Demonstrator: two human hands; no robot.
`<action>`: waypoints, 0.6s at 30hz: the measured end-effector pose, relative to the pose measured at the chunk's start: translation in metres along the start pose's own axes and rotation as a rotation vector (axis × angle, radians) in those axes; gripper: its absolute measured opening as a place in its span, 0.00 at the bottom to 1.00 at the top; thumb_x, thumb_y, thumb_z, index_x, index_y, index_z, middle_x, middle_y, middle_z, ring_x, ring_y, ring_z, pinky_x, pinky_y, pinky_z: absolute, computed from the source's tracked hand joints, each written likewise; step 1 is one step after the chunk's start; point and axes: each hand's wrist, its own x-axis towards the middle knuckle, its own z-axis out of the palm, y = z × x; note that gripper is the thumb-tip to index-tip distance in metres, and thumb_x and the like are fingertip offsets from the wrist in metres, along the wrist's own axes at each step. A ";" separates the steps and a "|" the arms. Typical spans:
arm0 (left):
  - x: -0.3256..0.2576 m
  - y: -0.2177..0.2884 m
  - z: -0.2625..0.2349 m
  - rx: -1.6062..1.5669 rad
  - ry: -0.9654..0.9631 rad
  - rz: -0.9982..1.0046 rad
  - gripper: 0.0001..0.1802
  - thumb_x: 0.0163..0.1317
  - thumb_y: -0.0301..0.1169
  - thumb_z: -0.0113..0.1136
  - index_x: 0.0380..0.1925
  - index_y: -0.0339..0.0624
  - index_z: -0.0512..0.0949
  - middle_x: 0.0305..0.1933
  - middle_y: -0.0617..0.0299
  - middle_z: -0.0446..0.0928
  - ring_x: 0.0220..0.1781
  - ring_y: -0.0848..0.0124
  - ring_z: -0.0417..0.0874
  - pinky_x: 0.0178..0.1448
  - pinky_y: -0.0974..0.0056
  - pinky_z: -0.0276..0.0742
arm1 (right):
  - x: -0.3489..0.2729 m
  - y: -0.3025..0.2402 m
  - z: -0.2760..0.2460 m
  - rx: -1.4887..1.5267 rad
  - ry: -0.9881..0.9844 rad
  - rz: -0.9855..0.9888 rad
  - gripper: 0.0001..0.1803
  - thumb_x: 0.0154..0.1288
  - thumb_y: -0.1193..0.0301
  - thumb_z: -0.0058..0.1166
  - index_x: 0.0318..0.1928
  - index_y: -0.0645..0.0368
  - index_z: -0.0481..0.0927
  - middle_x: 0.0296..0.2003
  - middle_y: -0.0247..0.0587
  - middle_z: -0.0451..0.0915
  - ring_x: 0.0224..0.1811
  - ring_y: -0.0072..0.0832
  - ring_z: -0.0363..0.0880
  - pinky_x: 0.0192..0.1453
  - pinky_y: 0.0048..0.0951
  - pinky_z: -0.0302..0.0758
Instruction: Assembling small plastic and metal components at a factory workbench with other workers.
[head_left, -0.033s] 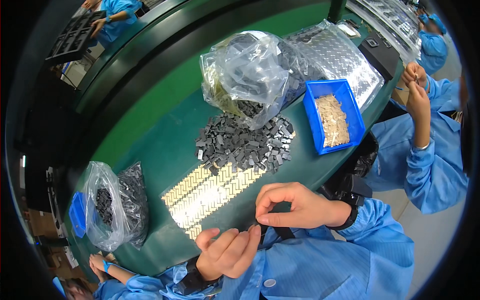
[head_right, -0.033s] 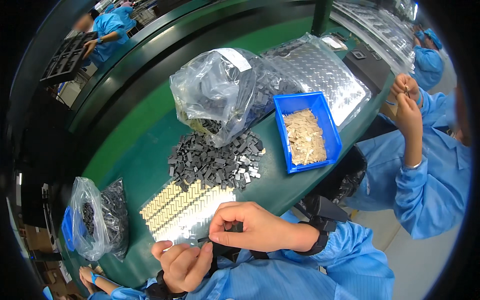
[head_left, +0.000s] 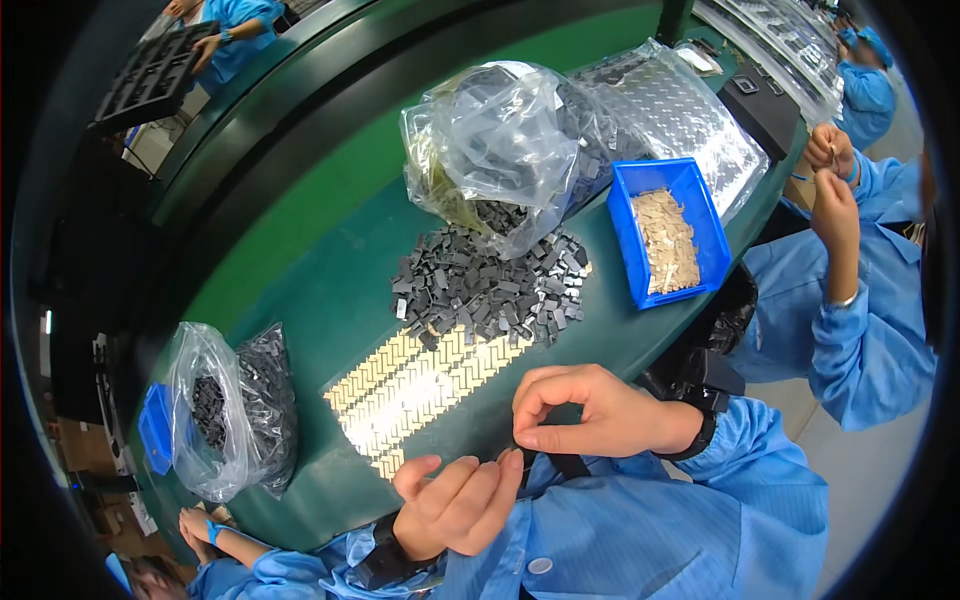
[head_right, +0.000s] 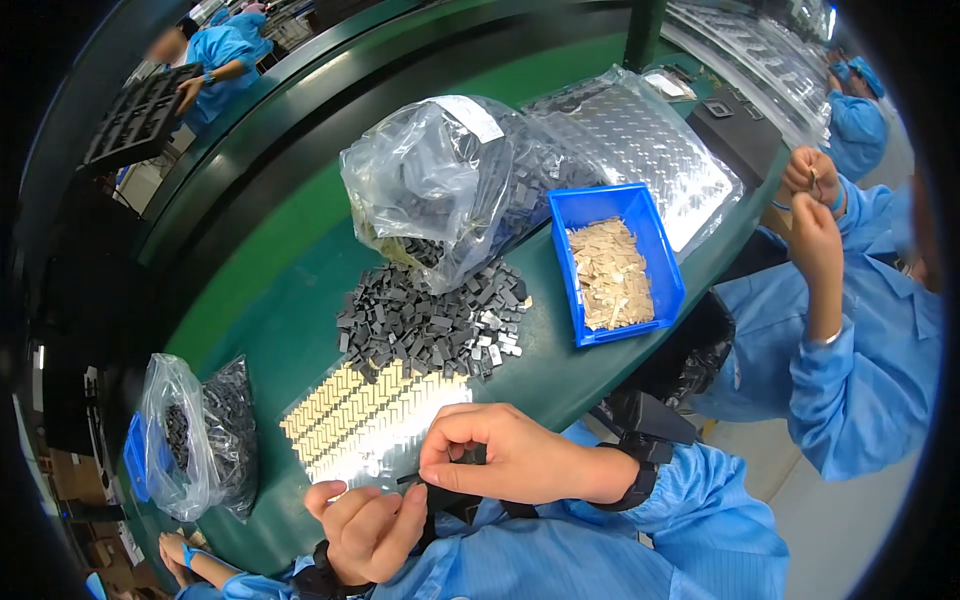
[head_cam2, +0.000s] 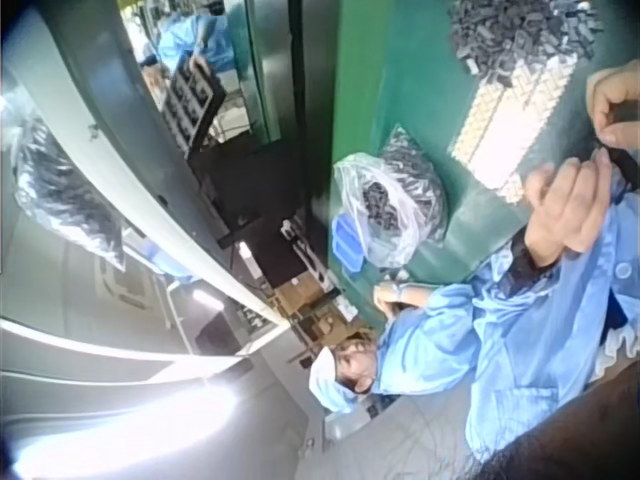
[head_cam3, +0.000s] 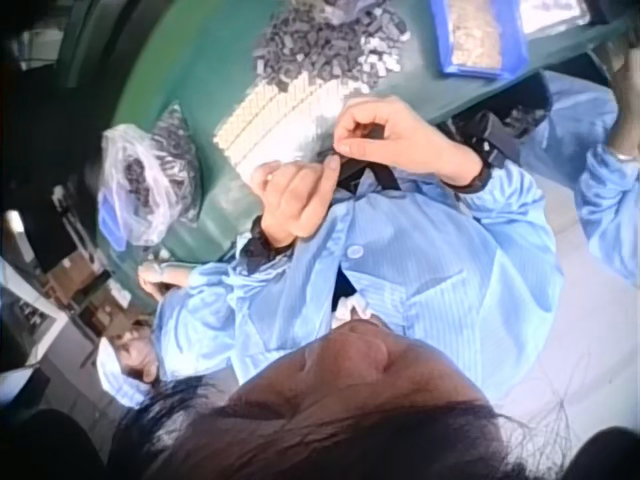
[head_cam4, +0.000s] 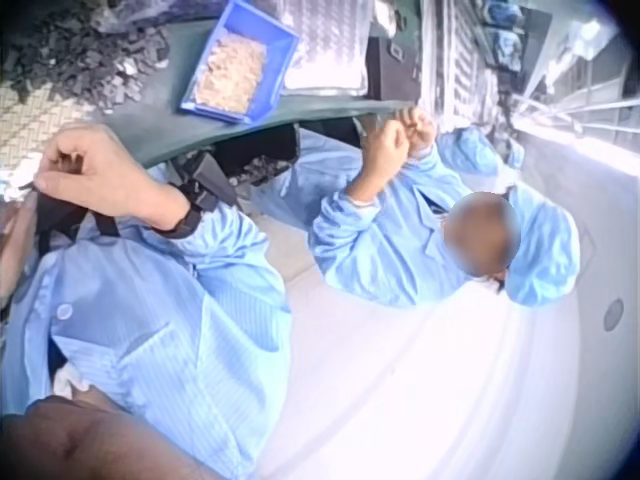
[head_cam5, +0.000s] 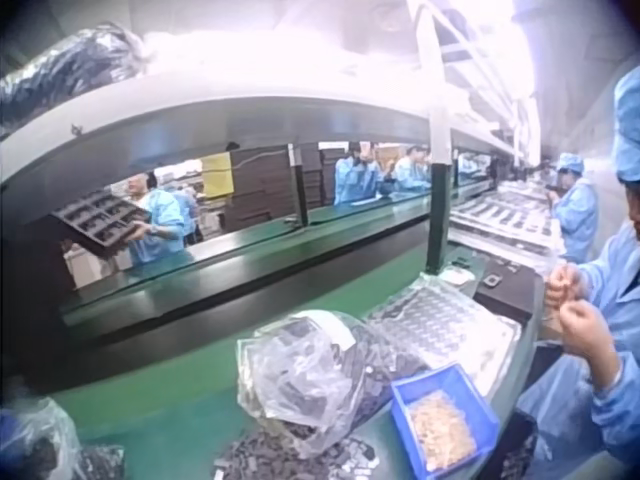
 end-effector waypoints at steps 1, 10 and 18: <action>0.001 0.000 0.000 0.009 -0.030 0.011 0.11 0.40 0.27 0.64 0.28 0.53 0.80 0.31 0.69 0.66 0.33 0.73 0.69 0.45 0.58 0.61 | 0.000 0.000 -0.001 0.002 -0.002 -0.001 0.06 0.57 0.72 0.54 0.30 0.62 0.75 0.29 0.35 0.73 0.32 0.22 0.70 0.39 0.23 0.68; 0.024 -0.024 0.027 -0.022 -0.112 -0.348 0.26 0.36 0.38 0.71 0.38 0.43 0.74 0.32 0.62 0.70 0.34 0.65 0.72 0.44 0.58 0.63 | 0.001 0.009 -0.012 -0.319 0.390 -0.150 0.03 0.55 0.77 0.53 0.30 0.64 0.74 0.31 0.39 0.73 0.32 0.23 0.72 0.36 0.23 0.70; -0.011 -0.070 0.063 -0.033 -0.203 -0.756 0.19 0.36 0.29 0.69 0.30 0.35 0.73 0.26 0.52 0.71 0.31 0.54 0.72 0.35 0.55 0.66 | 0.006 0.020 -0.001 -0.250 0.447 -0.277 0.04 0.57 0.76 0.53 0.31 0.64 0.74 0.29 0.38 0.73 0.30 0.25 0.72 0.35 0.23 0.70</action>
